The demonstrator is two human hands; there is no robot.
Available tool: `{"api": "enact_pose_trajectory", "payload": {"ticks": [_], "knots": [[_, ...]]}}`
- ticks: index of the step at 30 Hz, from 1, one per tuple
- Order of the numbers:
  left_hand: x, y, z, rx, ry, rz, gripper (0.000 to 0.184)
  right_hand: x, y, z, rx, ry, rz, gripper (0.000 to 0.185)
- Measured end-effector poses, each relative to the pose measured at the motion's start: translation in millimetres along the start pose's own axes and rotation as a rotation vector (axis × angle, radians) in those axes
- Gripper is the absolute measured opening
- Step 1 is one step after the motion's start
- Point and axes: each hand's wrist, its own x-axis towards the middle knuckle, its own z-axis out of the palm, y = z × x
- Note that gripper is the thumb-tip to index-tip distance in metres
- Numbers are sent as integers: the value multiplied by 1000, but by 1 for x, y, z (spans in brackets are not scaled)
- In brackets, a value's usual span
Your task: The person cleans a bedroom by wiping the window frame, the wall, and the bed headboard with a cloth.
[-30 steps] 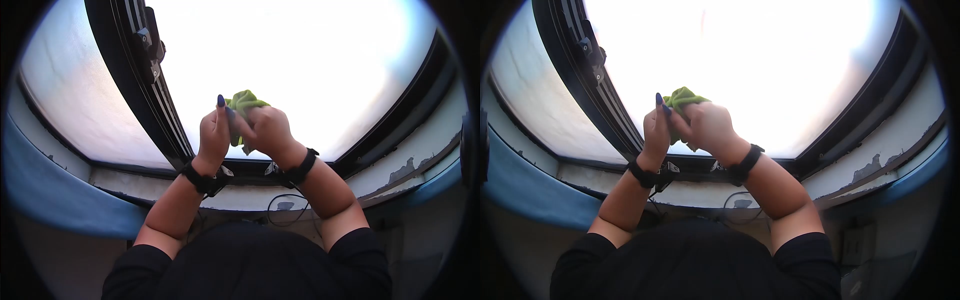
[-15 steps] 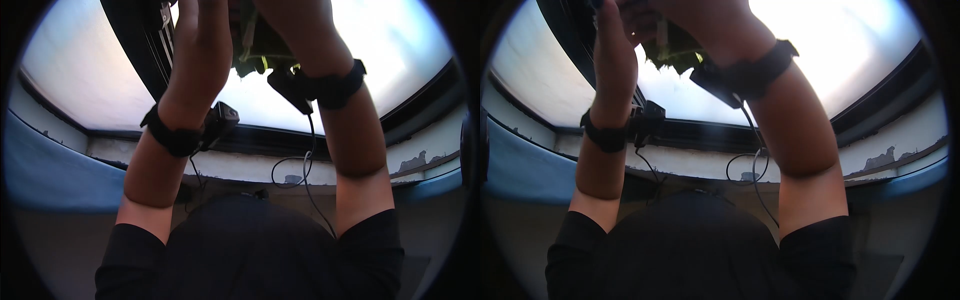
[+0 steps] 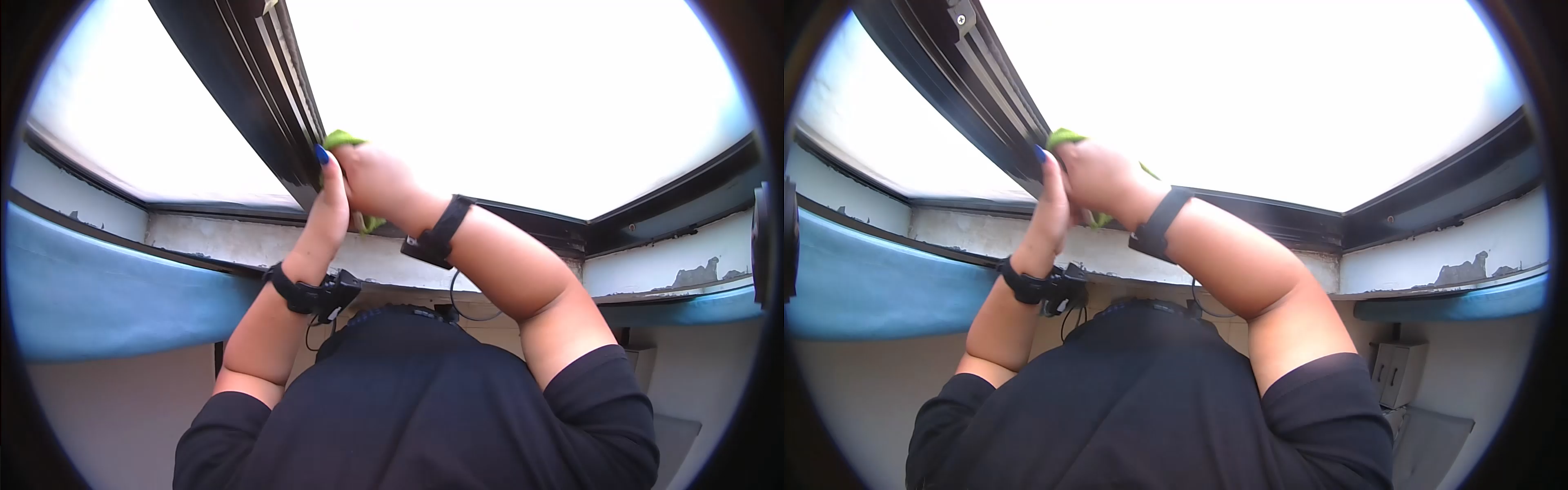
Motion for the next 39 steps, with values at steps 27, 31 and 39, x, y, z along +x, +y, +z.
{"api": "enact_pose_trajectory", "payload": {"ticks": [27,31,39], "knots": [[11,29,225,477,-561,215,69,-188,99,-116,-289,450,299,20],[11,39,242,429,-537,391,68,-202,101,-144,-153,481,371,23],[16,37,224,483,-522,470,64,-204,96,-128,-97,466,410,38]]}}
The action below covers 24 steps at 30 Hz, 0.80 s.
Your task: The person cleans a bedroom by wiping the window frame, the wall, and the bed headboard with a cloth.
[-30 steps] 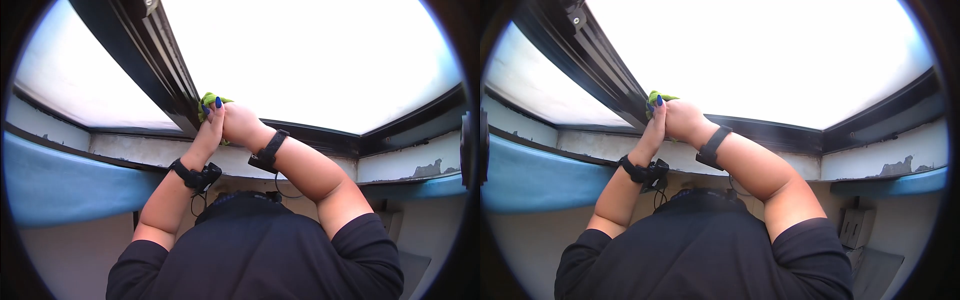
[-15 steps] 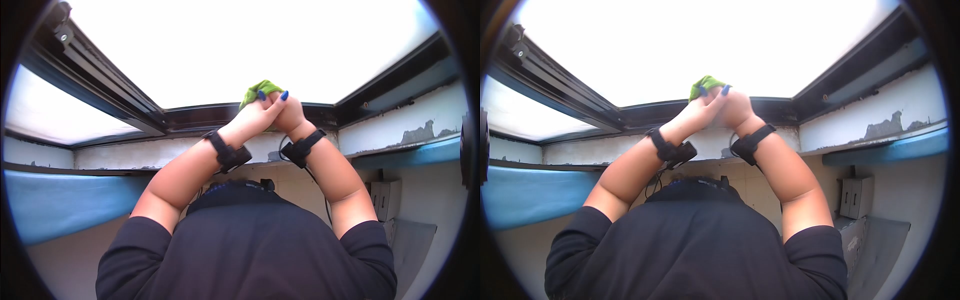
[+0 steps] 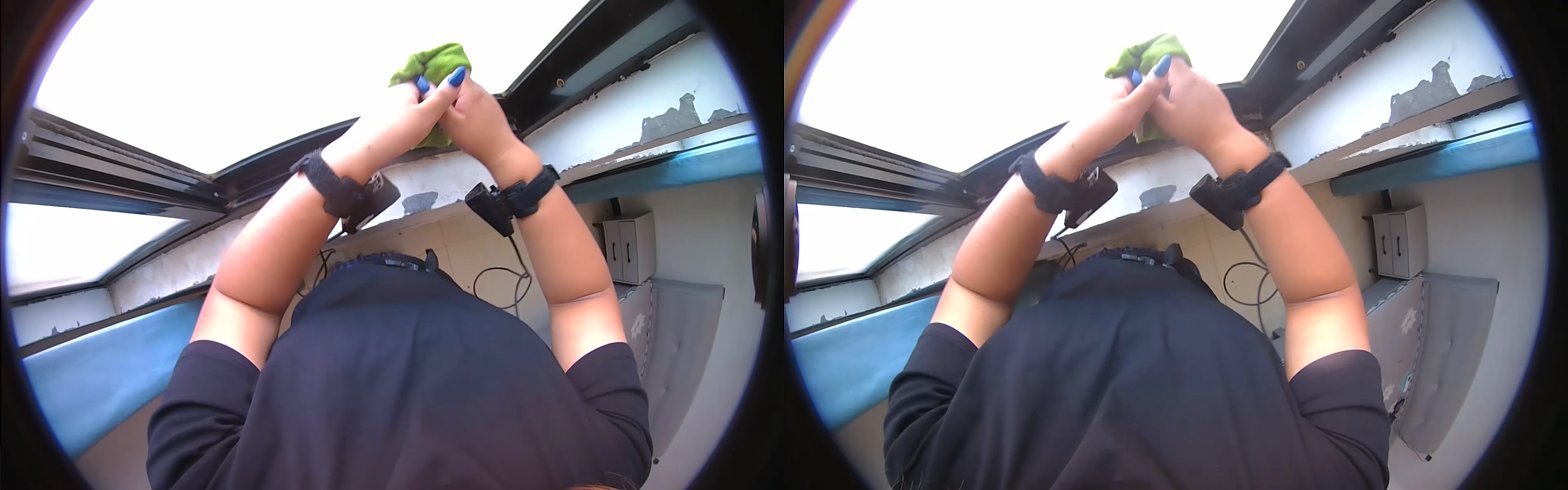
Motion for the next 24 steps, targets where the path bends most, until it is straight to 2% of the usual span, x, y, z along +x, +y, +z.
{"api": "enact_pose_trajectory", "payload": {"ticks": [1,3,4,7,8,10,11,14,17,18,20,21,22,24], "knots": [[-9,1,-4,-10,93,71,61,2,-1,8,89,-18,-25,37],[-20,-10,-25,-7,56,-27,59,5,-12,27,268,-28,-101,30],[-27,-15,-35,-60,57,-95,58,6,-21,35,555,-181,136,30],[-54,-39,-69,-105,128,-118,56,15,-39,73,847,-283,94,41],[-64,-52,-82,-86,142,-122,56,18,-48,90,849,-282,64,38],[-84,-70,-105,-161,152,-218,53,26,-68,114,604,-368,40,34],[-97,-70,-115,-180,193,-173,51,28,-77,131,649,-329,27,31],[-129,-79,-141,-262,267,-387,57,37,-105,172,439,-283,-126,22],[-152,-116,-147,-335,412,-169,57,43,-133,205,429,-184,-265,17],[-159,-116,-147,-155,375,-124,59,45,-143,205,354,-225,-283,15],[-168,-145,-149,-477,327,-231,62,43,-148,216,260,-214,-239,15],[-166,-141,-149,-411,308,-270,70,42,-148,217,236,-182,-248,14],[-161,-137,-149,-411,290,-266,70,42,-145,218,228,-169,-237,14],[-150,-128,-143,-419,273,-284,75,42,-135,217,-11,-268,-295,14]]}}
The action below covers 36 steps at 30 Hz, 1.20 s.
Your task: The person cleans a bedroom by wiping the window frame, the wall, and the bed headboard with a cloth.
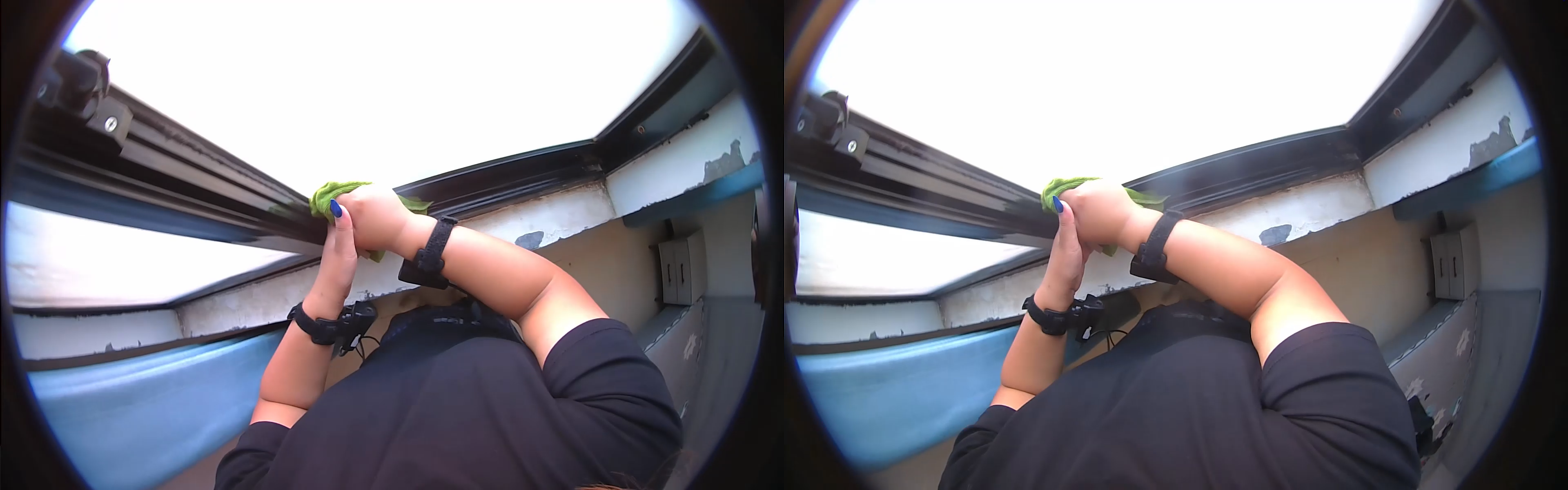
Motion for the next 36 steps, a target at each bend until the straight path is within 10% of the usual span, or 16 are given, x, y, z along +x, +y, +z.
{"api": "enact_pose_trajectory", "payload": {"ticks": [23,30,32,36], "knots": [[91,60,286,386,-359,-93,78,-161,197,-169,-235,533,-20,7],[111,58,342,497,-467,-70,82,-195,244,-168,704,822,266,8],[111,60,345,526,-432,-78,76,-192,230,-178,1698,839,195,12],[112,60,339,538,-378,-61,72,-201,261,-168,965,740,203,10]]}}
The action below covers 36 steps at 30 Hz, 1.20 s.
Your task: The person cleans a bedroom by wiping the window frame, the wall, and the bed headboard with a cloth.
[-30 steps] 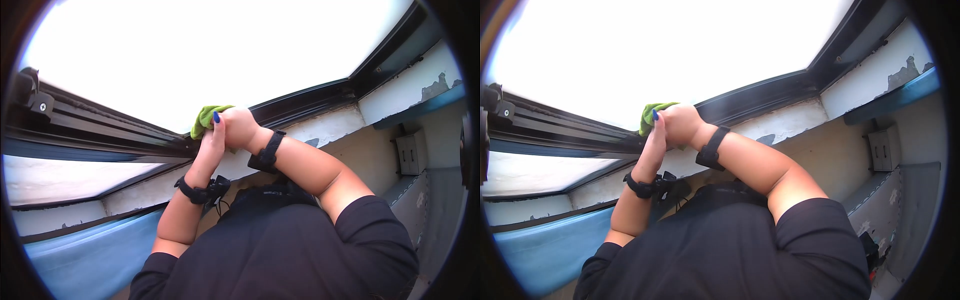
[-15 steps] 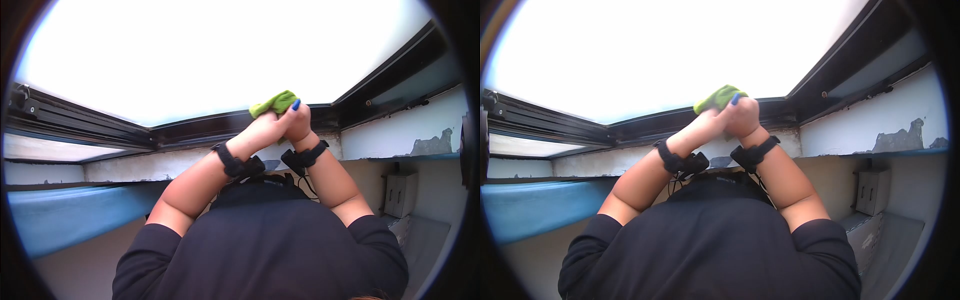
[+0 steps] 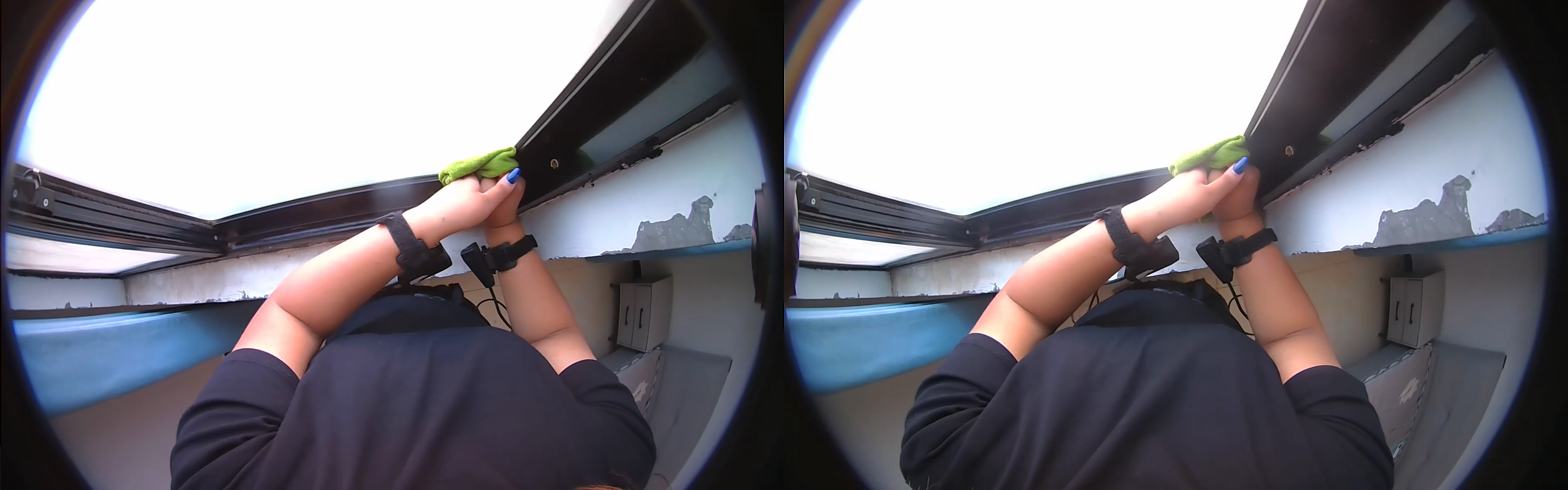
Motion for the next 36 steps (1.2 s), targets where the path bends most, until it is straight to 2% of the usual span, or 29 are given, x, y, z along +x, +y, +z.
{"api": "enact_pose_trajectory", "payload": {"ticks": [2,3,4,6,7,8,9,10,11,12,14,16,18,21,24,25,29,31,32,34,36], "knots": [[-8,3,-10,-112,32,8,69,5,-40,27,-734,-39,-330,10],[-8,-3,-12,-101,78,59,63,7,-50,41,-723,21,-350,12],[-10,-8,-20,-80,49,69,56,9,-53,49,-722,21,-365,10],[-21,-17,-31,-117,143,136,46,13,-62,74,-764,-18,-491,10],[-29,-23,-40,-253,138,177,41,13,-68,87,-794,-53,-515,9],[-32,-36,-42,-335,273,274,51,13,-72,102,-785,-103,-541,10],[-46,-39,-58,-312,249,218,46,14,-79,120,-794,-129,-551,11],[-60,-39,-70,-355,293,301,45,12,-78,135,-768,-160,-454,12],[-79,-37,-89,-369,257,52,47,10,-75,151,-736,-187,-421,13],[-86,-49,-94,-398,393,152,52,9,-72,168,-699,-217,-390,13],[-114,-50,-115,-354,579,123,57,8,-69,208,-662,-243,-396,15],[-133,-65,-134,-408,681,179,62,5,-66,244,-641,-341,-391,17],[-154,-77,-151,-464,745,277,62,1,-70,278,-624,-469,-334,17],[-181,-110,-175,-570,868,230,64,-8,-64,328,-633,-592,-292,17],[-203,-144,-195,-494,968,245,53,-19,-55,367,-640,-687,-256,16],[-204,-151,-198,-702,981,243,48,-21,-52,377,-643,-695,-257,16],[-207,-164,-200,-862,1075,274,47,-23,-47,392,-681,-746,-258,17],[-215,-162,-212,-1824,743,250,56,-23,-49,394,-702,-778,-258,17],[-213,-167,-206,-1827,745,251,56,-22,-50,394,-731,-814,-249,17],[-206,-187,-185,-509,1038,353,57,-20,-53,394,-754,-859,-239,17],[-204,-202,-180,-448,1033,348,58,-19,-54,396,-809,-929,-199,16]]}}
